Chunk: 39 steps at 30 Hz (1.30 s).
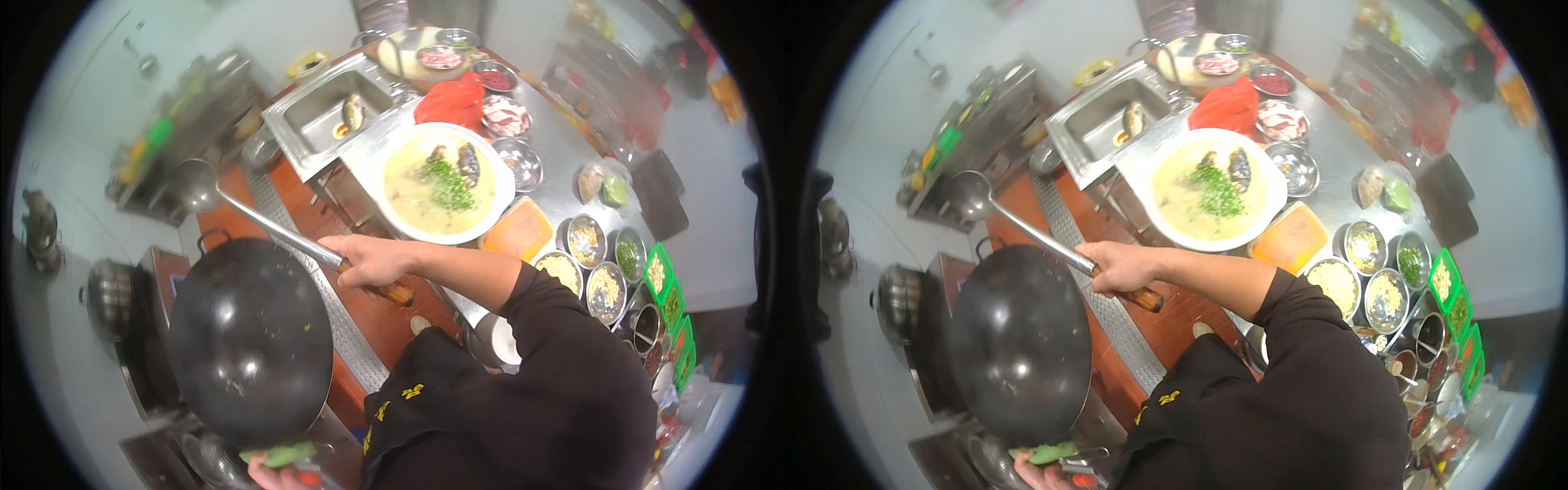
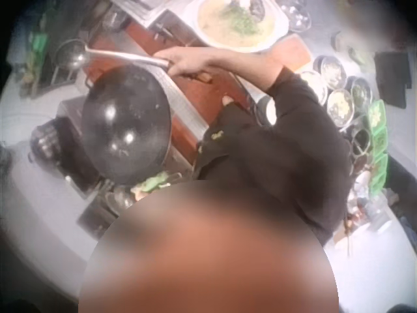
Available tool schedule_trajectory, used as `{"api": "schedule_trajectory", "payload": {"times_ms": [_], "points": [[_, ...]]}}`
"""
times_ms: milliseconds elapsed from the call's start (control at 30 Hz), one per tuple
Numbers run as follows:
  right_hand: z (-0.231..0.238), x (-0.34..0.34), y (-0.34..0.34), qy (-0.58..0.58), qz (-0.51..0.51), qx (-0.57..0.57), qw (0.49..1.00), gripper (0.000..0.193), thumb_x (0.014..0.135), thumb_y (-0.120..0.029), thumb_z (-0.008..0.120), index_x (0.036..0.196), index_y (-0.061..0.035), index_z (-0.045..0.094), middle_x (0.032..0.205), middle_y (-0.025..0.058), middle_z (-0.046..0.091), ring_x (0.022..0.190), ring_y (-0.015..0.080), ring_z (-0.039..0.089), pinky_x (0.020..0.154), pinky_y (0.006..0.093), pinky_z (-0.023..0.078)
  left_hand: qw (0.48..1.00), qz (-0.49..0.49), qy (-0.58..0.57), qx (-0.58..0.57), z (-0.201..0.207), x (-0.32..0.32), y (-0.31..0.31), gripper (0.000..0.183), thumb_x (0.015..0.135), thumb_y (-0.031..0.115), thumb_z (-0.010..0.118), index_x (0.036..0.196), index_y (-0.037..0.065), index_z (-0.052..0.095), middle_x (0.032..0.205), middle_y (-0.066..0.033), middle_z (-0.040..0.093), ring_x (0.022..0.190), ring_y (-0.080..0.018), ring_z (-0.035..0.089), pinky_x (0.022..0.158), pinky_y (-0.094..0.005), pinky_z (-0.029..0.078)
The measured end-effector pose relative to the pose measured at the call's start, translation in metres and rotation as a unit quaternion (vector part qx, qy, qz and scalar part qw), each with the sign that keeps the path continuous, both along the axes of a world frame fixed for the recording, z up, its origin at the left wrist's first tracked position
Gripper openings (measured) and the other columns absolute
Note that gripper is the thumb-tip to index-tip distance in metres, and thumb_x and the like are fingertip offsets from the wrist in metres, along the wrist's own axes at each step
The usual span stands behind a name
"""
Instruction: The person cooks in a commercial kitchen using a wok and ladle. They stir ingredients in the wok, add broth and seasonings, and pour the finished dish into a serving bowl.
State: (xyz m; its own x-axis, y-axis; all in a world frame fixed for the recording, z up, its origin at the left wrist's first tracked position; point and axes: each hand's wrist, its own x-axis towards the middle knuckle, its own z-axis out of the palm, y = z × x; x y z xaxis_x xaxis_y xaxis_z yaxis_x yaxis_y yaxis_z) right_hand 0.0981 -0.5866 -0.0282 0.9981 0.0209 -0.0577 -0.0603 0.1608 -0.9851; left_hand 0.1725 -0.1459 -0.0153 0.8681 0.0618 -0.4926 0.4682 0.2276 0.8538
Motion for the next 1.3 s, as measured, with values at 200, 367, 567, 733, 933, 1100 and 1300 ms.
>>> {"api": "schedule_trajectory", "payload": {"times_ms": [200, 367, 567, 733, 933, 1100, 1300], "points": [[-0.027, 0.016, 0.117, 0.010, 0.225, 0.144, 0.964, 0.061, 0.084, 0.003, 0.052, 0.141, -0.0094, 0.034, 0.068, 0.0033, 0.051, 0.053, 0.0125, 0.056, 0.047, 0.0277, 0.049, 0.977, 0.214, -0.019, -0.002, -0.010, -0.098, 0.137, 0.041, 0.062, 0.010, 0.057, 0.102, 0.000, 0.057, 0.091, -0.0113, 0.063, 0.080, -0.0280, 0.064, 0.073, -0.0401, 0.057], [-0.033, 0.047, 0.231, 0.047, 0.423, 0.091, 0.900, 0.063, 0.087, -0.002, 0.054, 0.145, -0.0034, 0.029, 0.074, 0.0055, 0.058, 0.056, 0.0105, 0.059, 0.050, 0.0240, 0.048, 0.922, 0.384, -0.044, -0.036, -0.026, -0.181, 0.264, 0.042, 0.062, 0.010, 0.057, 0.103, 0.000, 0.062, 0.098, -0.0089, 0.066, 0.087, -0.0277, 0.066, 0.077, -0.0374, 0.058], [-0.045, 0.064, 0.384, 0.185, 0.493, -0.010, 0.850, 0.061, 0.097, -0.020, 0.059, 0.147, -0.0014, 0.030, 0.073, 0.0034, 0.056, 0.052, 0.0078, 0.054, 0.045, 0.0233, 0.044, 0.833, 0.542, -0.086, -0.071, -0.092, -0.231, 0.392, 0.019, 0.065, 0.005, 0.054, 0.084, 0.003, 0.057, 0.085, -0.0078, 0.063, 0.070, -0.0254, 0.064, 0.061, -0.0352, 0.054], [-0.045, 0.073, 0.464, 0.125, 0.541, -0.168, 0.814, 0.051, 0.094, -0.014, 0.063, 0.141, -0.0090, 0.042, 0.065, -0.0031, 0.046, 0.050, 0.0074, 0.044, 0.046, 0.0252, 0.037, 0.795, 0.592, -0.077, -0.107, -0.134, -0.220, 0.442, 0.004, 0.067, 0.005, 0.053, 0.071, 0.007, 0.053, 0.072, -0.0073, 0.060, 0.066, -0.0251, 0.063, 0.055, -0.0349, 0.052], [-0.044, 0.145, 0.505, 0.103, 0.473, -0.191, 0.854, 0.056, 0.092, -0.009, 0.063, 0.144, -0.0070, 0.040, 0.066, -0.0027, 0.050, 0.051, 0.0066, 0.047, 0.045, 0.0234, 0.039, 0.770, 0.607, -0.081, -0.181, -0.164, -0.211, 0.473, 0.002, 0.071, 0.008, 0.050, 0.070, 0.007, 0.050, 0.075, -0.0102, 0.057, 0.066, -0.0275, 0.060, 0.048, -0.0352, 0.051], [-0.033, 0.266, 0.570, 0.085, 0.443, -0.177, 0.875, 0.045, 0.087, -0.009, 0.067, 0.127, 0.0014, 0.049, 0.068, 0.0007, 0.053, 0.052, 0.0097, 0.050, 0.044, 0.0255, 0.041, 0.752, 0.625, -0.076, -0.196, -0.192, -0.156, 0.494, 0.010, 0.075, 0.005, 0.052, 0.069, 0.011, 0.047, 0.070, -0.0046, 0.050, 0.065, -0.0216, 0.056, 0.060, -0.0310, 0.051], [-0.064, 0.401, 0.675, 0.059, 0.368, -0.345, 0.862, 0.019, 0.087, -0.012, 0.066, 0.098, 0.0008, 0.057, 0.062, 0.0055, 0.054, 0.045, 0.0166, 0.051, 0.040, 0.0332, 0.041, 0.724, 0.660, -0.024, -0.198, -0.219, -0.092, 0.527, 0.002, 0.077, 0.005, 0.051, 0.077, 0.006, 0.050, 0.075, -0.0074, 0.055, 0.066, -0.0257, 0.060, 0.059, -0.0364, 0.055]]}}
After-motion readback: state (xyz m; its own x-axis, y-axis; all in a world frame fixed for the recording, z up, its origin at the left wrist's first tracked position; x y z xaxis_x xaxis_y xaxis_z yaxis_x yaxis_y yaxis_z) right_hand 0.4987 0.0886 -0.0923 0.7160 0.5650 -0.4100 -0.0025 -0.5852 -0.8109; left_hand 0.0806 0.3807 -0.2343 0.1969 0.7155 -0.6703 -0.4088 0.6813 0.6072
